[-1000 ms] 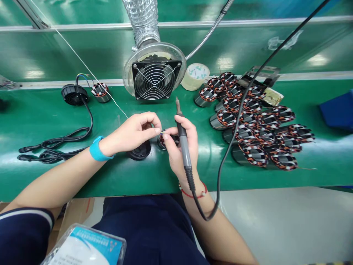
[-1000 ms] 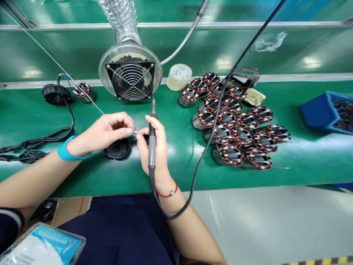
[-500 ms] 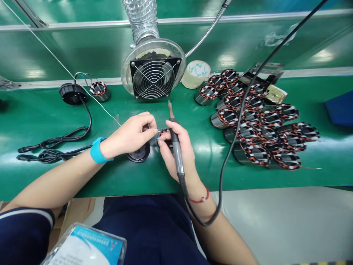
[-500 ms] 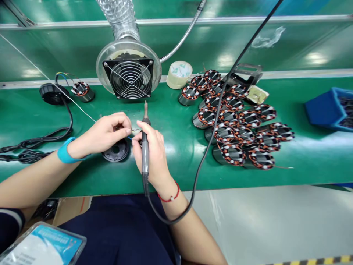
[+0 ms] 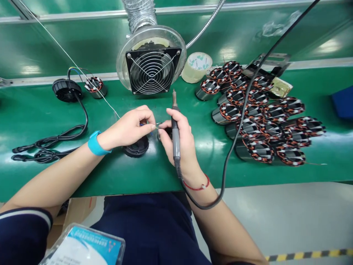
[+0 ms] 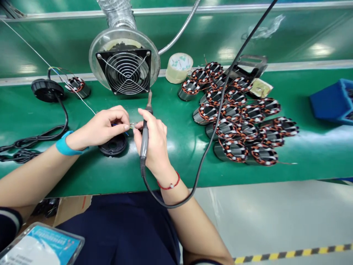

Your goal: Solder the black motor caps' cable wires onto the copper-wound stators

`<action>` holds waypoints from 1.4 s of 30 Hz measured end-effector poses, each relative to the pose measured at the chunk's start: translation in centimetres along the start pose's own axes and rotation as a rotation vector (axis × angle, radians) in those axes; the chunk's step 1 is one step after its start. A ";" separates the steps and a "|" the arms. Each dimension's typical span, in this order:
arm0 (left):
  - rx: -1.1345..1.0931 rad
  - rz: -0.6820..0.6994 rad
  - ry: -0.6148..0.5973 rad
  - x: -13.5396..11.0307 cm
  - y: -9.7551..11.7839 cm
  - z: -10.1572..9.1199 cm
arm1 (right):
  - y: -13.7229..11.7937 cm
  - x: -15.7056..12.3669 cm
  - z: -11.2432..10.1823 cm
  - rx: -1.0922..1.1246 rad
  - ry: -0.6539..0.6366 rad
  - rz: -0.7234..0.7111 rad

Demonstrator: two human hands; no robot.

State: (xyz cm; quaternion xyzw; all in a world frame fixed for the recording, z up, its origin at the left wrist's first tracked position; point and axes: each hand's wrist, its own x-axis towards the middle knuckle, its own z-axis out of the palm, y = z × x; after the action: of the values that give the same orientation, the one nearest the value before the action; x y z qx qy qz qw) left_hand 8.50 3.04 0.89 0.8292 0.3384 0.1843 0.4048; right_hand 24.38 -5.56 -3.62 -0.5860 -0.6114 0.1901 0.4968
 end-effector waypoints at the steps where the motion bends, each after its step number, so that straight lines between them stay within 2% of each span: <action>1: -0.003 0.003 -0.006 0.1 -0.1 0.0 | 0.0 -0.3 -0.1 0.015 0.032 -0.008; 5: -0.019 0.021 -0.024 0.1 -0.1 0.0 | -0.6 -2.2 -1.2 0.059 0.190 0.007; 13: 0.012 0.030 -0.018 0.2 0.2 0.2 | -0.9 -6.6 -2.0 0.117 0.359 -0.071; 18: 0.012 -0.018 -0.021 0.2 0.3 0.3 | -0.8 -7.7 -2.0 0.107 0.297 -0.078; 24: -0.028 -0.078 -0.009 0.4 0.3 0.4 | -0.9 -7.7 -2.1 0.061 0.256 -0.046; 28: -0.046 -0.071 -0.014 0.4 0.3 0.4 | -0.9 -7.6 -2.0 0.090 0.221 -0.054; 42: -0.058 -0.100 -0.010 0.4 0.5 0.4 | -1.0 -7.4 -2.2 0.073 0.220 -0.088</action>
State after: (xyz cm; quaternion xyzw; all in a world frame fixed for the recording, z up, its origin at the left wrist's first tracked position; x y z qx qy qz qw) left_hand 9.23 2.93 1.03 0.8001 0.3719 0.1694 0.4392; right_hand 24.34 -13.29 -4.70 -0.5573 -0.5711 0.1247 0.5896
